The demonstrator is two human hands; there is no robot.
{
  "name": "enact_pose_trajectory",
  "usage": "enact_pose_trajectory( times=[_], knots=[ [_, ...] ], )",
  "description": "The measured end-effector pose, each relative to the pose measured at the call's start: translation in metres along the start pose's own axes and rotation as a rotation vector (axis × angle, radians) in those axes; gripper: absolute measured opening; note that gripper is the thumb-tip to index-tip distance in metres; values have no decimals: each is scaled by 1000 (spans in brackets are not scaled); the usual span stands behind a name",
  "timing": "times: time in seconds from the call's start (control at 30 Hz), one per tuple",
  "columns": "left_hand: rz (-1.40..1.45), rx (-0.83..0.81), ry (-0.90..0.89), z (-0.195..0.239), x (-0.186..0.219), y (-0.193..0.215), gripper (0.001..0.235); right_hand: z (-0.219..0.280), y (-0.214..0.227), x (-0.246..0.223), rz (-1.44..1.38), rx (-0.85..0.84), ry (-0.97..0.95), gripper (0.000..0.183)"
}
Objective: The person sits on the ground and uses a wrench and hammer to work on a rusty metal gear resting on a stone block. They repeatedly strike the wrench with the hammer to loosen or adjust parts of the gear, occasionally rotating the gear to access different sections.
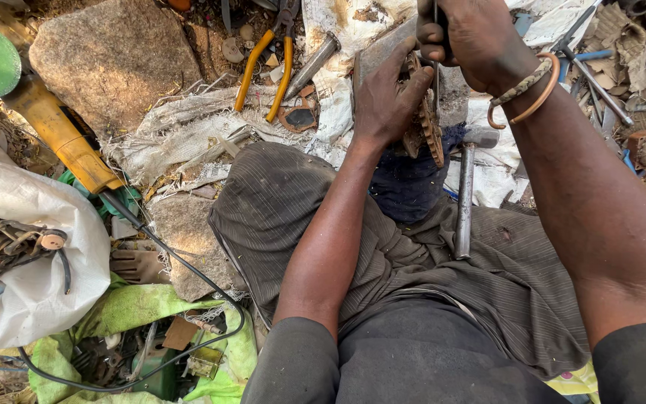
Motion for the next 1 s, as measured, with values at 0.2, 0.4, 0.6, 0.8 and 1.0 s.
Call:
enact_pose_trajectory(
  times=[0.2, 0.4, 0.6, 0.8, 1.0],
  knots=[
    [59, -15, 97, 0, 4, 1, 70, 3, -13, -3, 39, 31, 31, 35],
    [21, 40, -65, -2, 8, 4, 65, 21, -29, -23, 386, 19, 197, 51],
    [-3, 76, 172, -6, -33, 3, 79, 118, -40, -29, 505, 38, 579, 61],
    [-35, 112, 129, -3, -37, 4, 81, 205, -4, 35, -4, 445, 439, 38],
    [-51, 216, -26, -3, -32, 14, 77, 163, 59, 68, -323, 726, 294, 24]
  ],
)
Point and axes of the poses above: each hand's wrist, its own z-axis away from the middle knuckle, its own y-axis out of the back of the hand, x = y × z, the point moved 7 cm from there along -z, towards the middle knuckle
